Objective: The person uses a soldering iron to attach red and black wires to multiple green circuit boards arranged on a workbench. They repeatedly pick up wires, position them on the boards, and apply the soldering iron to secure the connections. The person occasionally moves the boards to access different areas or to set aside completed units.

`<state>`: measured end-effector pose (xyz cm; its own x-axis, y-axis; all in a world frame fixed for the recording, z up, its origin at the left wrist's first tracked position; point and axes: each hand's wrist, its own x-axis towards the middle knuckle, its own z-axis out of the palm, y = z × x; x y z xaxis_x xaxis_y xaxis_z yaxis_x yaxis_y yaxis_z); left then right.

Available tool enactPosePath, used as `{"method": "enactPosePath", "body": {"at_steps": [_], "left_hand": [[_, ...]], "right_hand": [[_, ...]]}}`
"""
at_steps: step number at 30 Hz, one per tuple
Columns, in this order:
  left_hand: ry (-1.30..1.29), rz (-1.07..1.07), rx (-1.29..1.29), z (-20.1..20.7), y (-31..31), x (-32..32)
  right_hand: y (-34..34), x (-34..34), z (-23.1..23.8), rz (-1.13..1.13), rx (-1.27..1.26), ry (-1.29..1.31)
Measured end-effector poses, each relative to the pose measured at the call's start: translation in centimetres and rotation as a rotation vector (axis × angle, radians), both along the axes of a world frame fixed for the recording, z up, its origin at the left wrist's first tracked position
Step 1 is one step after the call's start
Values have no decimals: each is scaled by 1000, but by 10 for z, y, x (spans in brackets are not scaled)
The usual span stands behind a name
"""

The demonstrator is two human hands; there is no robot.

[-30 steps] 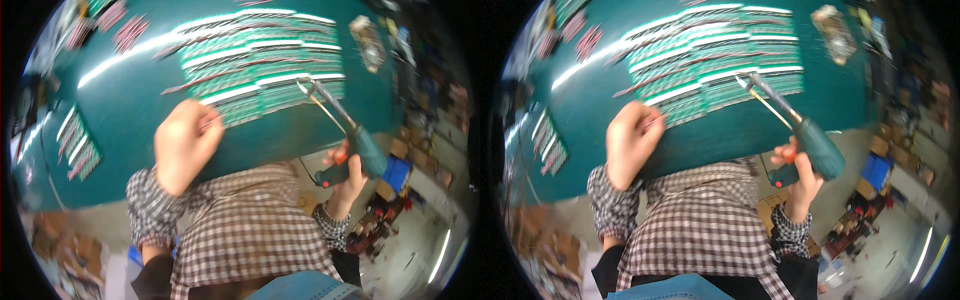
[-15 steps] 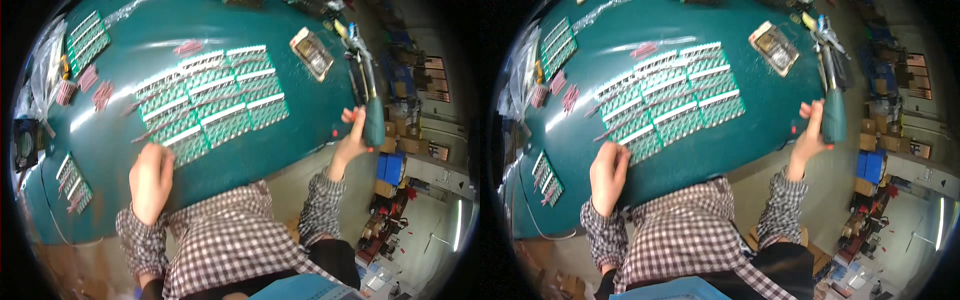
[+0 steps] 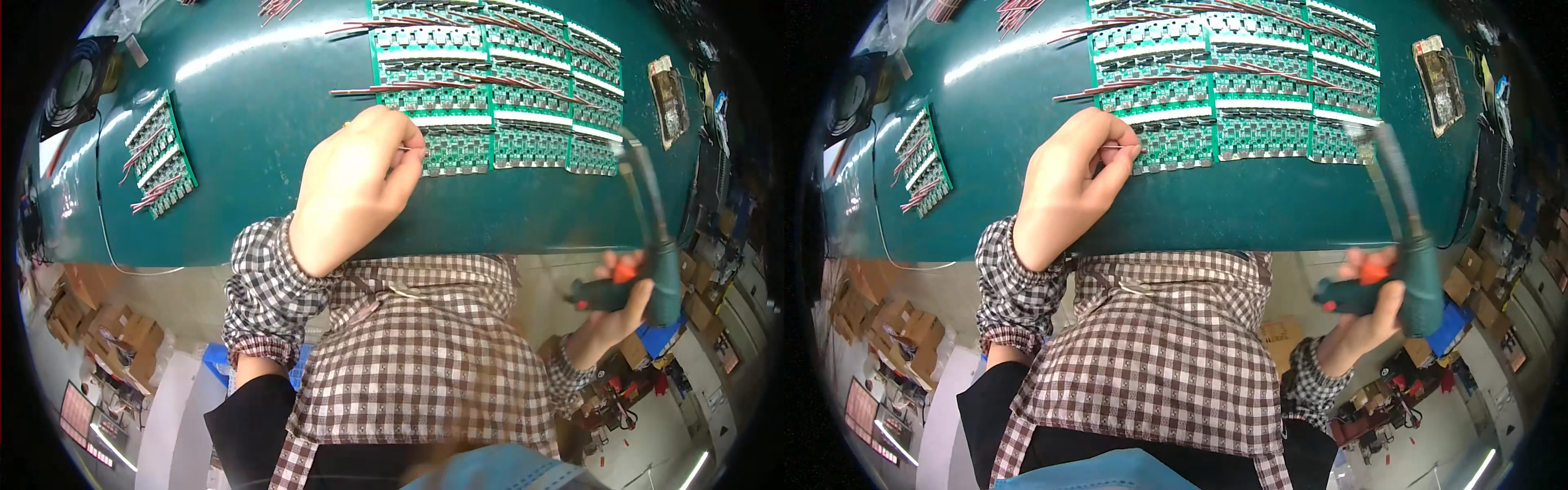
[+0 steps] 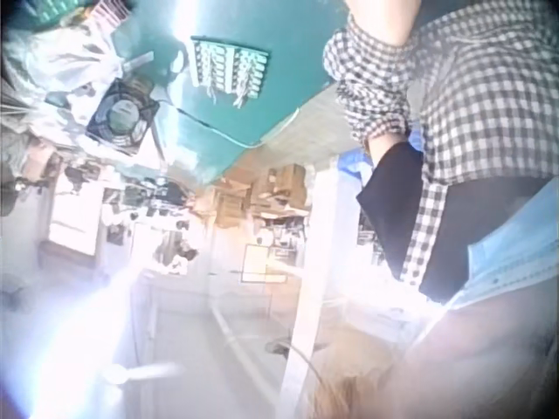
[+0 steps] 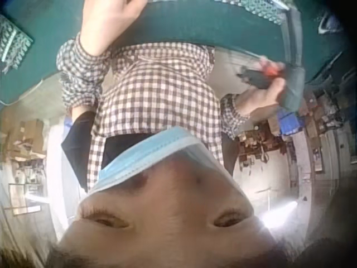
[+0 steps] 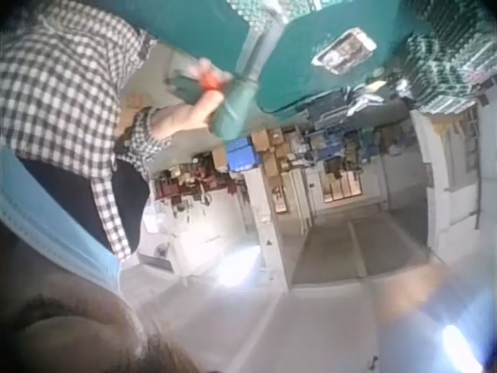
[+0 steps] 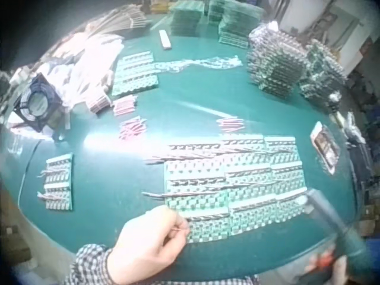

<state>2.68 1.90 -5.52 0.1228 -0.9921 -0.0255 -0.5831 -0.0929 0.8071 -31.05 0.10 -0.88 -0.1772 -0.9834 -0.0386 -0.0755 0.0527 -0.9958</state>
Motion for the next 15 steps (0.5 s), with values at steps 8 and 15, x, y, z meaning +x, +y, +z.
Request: {"method": "enactPosePath", "body": {"at_steps": [8,15], "left_hand": [[-70,26,-92,-9,-1,-4],[-51,72,-90,-12,0,-5]], "right_hand": [[44,49,2,241,375,-155],[48,64,4,320,432,-102]]}}
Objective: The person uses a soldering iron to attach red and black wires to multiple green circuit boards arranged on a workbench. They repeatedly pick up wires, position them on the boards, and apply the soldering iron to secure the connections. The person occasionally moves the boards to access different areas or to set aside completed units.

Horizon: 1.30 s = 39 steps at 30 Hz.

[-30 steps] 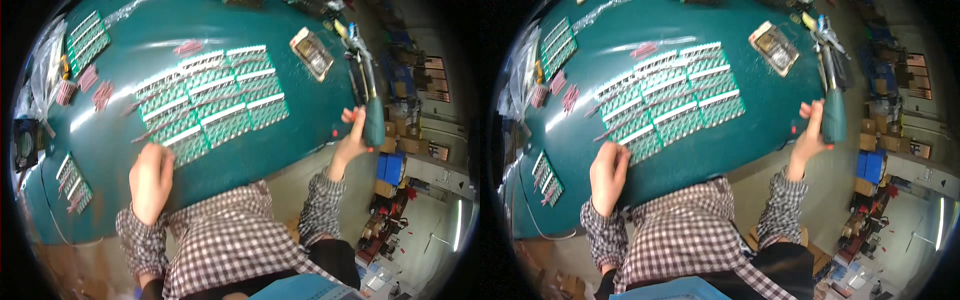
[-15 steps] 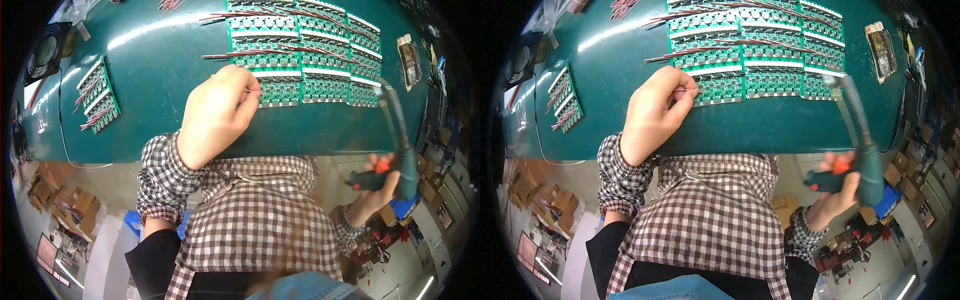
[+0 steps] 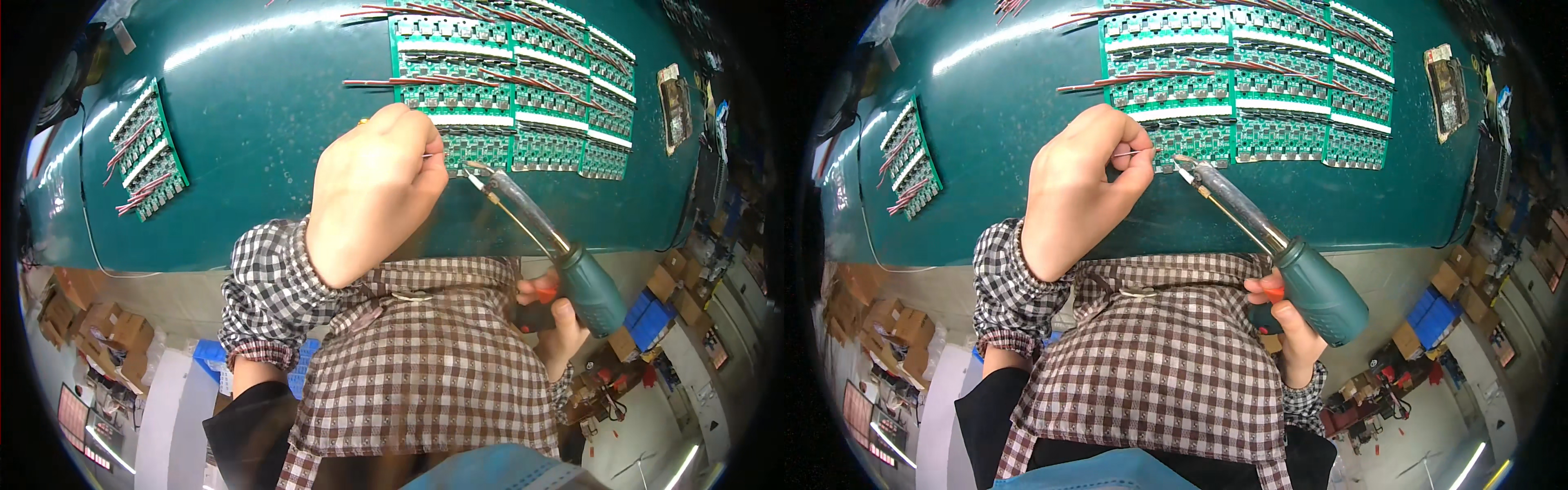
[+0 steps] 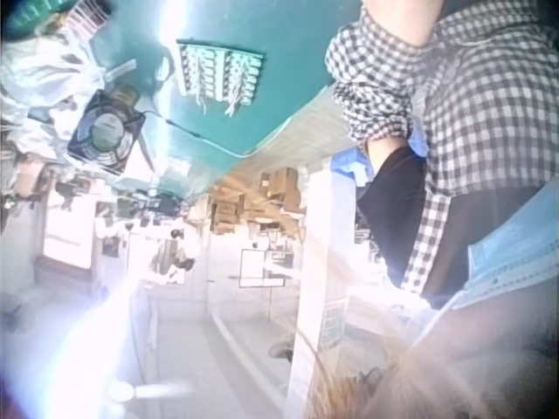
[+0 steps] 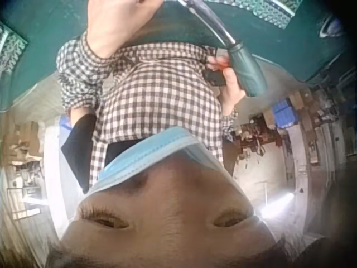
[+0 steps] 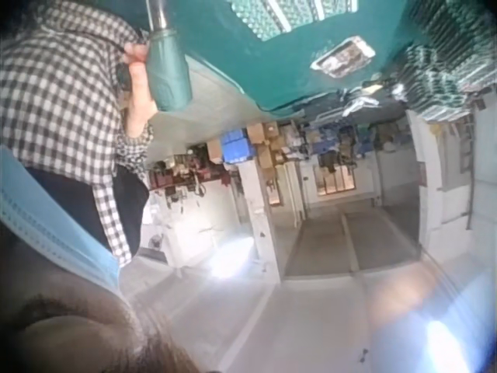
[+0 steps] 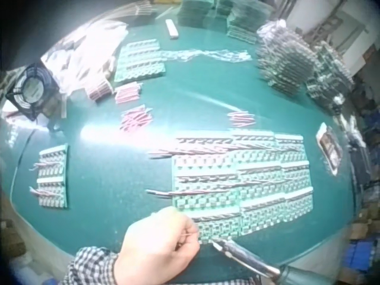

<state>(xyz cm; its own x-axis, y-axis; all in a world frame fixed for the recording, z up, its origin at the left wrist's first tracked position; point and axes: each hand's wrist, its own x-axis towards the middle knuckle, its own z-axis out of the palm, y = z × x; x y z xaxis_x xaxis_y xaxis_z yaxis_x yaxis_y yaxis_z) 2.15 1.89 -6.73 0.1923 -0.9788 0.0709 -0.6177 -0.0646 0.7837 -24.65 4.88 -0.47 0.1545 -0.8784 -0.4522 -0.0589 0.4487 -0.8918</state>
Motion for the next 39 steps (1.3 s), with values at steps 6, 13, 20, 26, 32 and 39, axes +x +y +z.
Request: {"method": "enactPosePath", "body": {"at_steps": [6,13,20,26,32,39], "left_hand": [[9,-1,-50,-4,-1,0],[-73,-61,-35,0,-3,3],[-91,-76,-28,-1,-3,5],[-78,-61,-24,-2,-4,3],[-63,-48,-9,-1,-3,2],[-46,-46,-50,-2,-5,0]], "right_hand": [[1,4,-2,9,-3,7],[3,7,-1,28,-11,31],[4,10,2,96,-23,68],[4,10,4,111,26,62],[6,23,4,25,-5,268],[5,24,2,13,-19,251]]}}
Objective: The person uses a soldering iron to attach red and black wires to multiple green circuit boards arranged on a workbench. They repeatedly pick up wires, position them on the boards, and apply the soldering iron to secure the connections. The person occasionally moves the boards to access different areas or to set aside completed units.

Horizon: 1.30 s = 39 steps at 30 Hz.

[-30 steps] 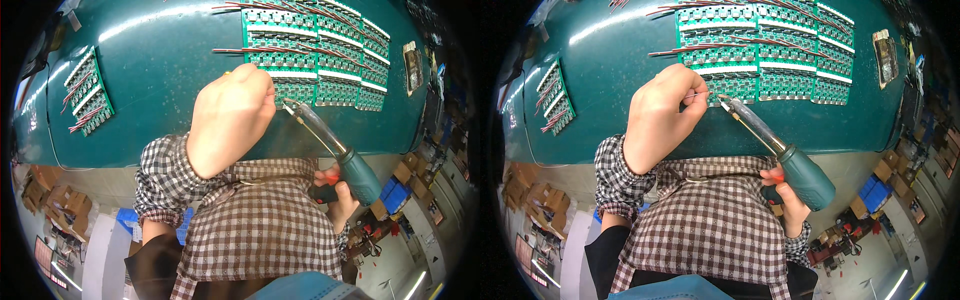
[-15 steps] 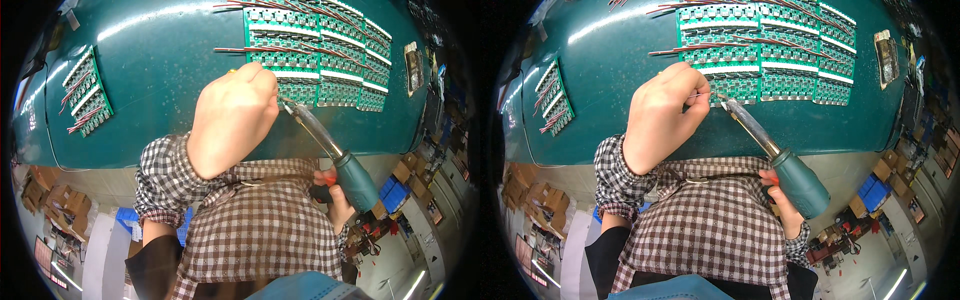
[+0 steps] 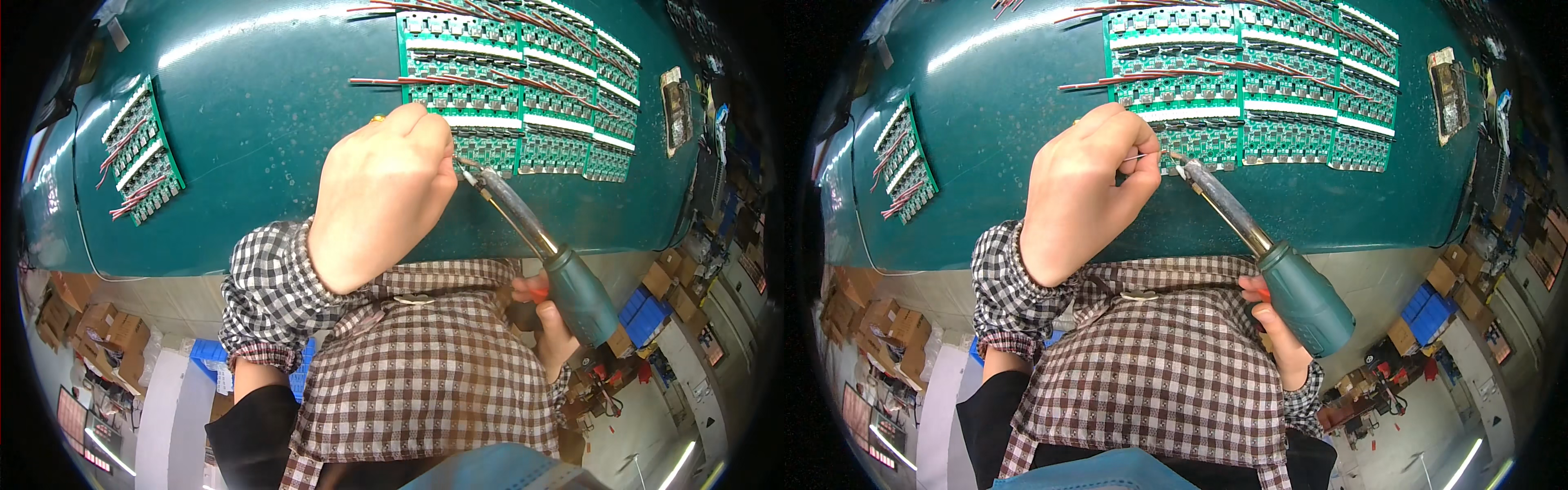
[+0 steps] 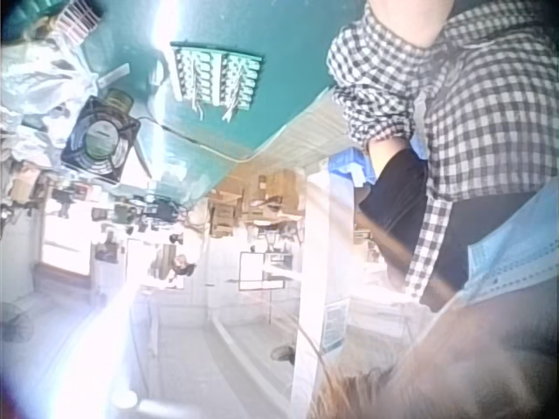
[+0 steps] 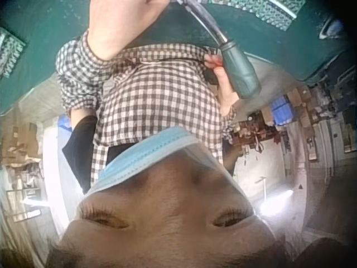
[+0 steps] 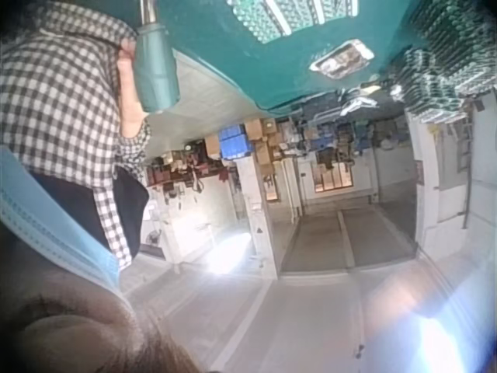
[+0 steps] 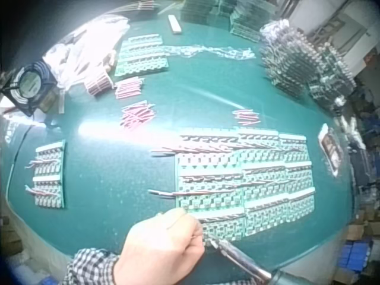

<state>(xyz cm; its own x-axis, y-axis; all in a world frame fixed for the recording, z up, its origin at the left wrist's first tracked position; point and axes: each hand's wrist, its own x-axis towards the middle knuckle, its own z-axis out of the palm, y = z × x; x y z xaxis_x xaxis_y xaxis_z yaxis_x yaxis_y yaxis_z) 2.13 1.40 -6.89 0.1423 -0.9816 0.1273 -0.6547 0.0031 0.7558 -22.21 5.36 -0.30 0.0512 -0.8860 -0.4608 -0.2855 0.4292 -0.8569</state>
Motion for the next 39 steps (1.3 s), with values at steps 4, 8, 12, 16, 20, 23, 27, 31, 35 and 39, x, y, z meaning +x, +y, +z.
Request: {"method": "enactPosePath", "body": {"at_steps": [4,8,12,16,20,23,27,31,35,39], "left_hand": [[6,18,32,1,3,2],[-9,6,47,2,1,1],[3,28,34,1,3,2],[3,16,29,0,1,-1],[6,34,31,0,3,0],[15,33,38,0,3,1],[20,28,24,-1,2,0],[18,43,49,2,5,2],[26,23,35,-1,2,-1],[35,38,41,0,4,1]], "right_hand": [[-2,2,1,28,6,5],[1,-15,0,124,43,-195],[1,-12,0,112,53,-203],[2,0,3,50,-25,-44],[2,6,2,-2,-97,29],[2,8,4,-28,-87,33],[2,1,4,13,-47,-40],[2,-12,3,128,30,-195],[4,-14,4,116,70,-158],[2,-10,4,112,48,-193]]}}
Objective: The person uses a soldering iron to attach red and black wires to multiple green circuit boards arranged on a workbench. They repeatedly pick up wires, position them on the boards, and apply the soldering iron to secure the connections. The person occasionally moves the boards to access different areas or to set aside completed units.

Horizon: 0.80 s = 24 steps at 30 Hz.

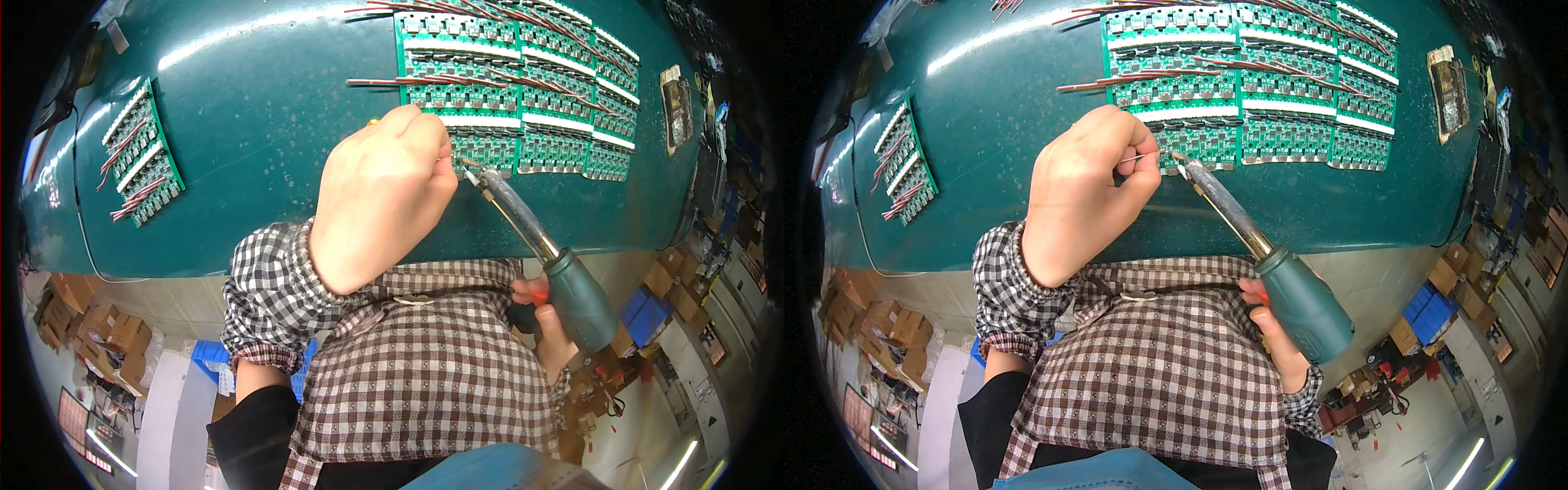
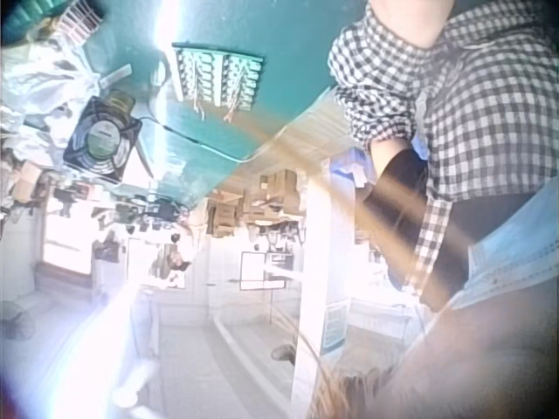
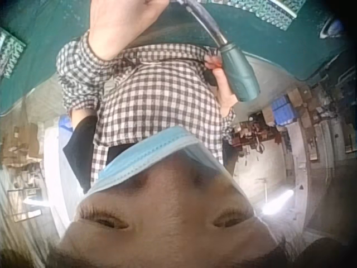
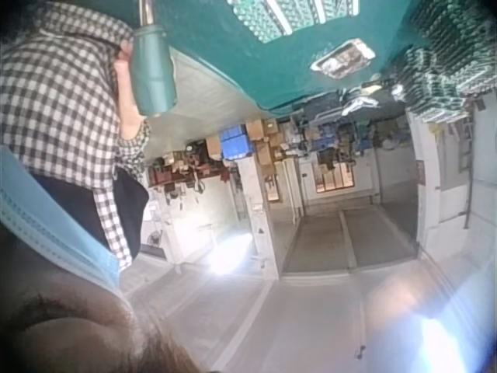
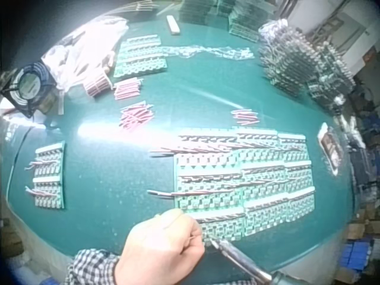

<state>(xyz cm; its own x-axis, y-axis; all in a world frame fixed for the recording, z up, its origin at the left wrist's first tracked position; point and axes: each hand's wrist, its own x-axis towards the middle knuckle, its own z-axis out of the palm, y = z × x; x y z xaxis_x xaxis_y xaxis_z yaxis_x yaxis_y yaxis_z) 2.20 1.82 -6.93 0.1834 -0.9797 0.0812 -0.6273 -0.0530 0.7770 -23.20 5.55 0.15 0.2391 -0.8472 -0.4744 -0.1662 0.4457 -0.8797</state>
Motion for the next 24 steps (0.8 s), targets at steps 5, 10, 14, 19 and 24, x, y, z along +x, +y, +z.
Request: {"method": "enactPosePath", "body": {"at_steps": [5,10,14,19,24], "left_hand": [[9,-11,-7,-1,-2,-2],[5,3,3,0,1,0],[23,-10,-9,-1,-1,-2],[54,-13,-28,-4,-2,-4],[16,-7,12,-1,1,-2]], "right_hand": [[2,-1,0,-11,-14,11],[0,2,-1,-21,-33,76],[3,-4,-3,-14,-20,-22],[4,-3,0,-57,-31,-31],[4,-3,-2,-52,-6,-51]]}}
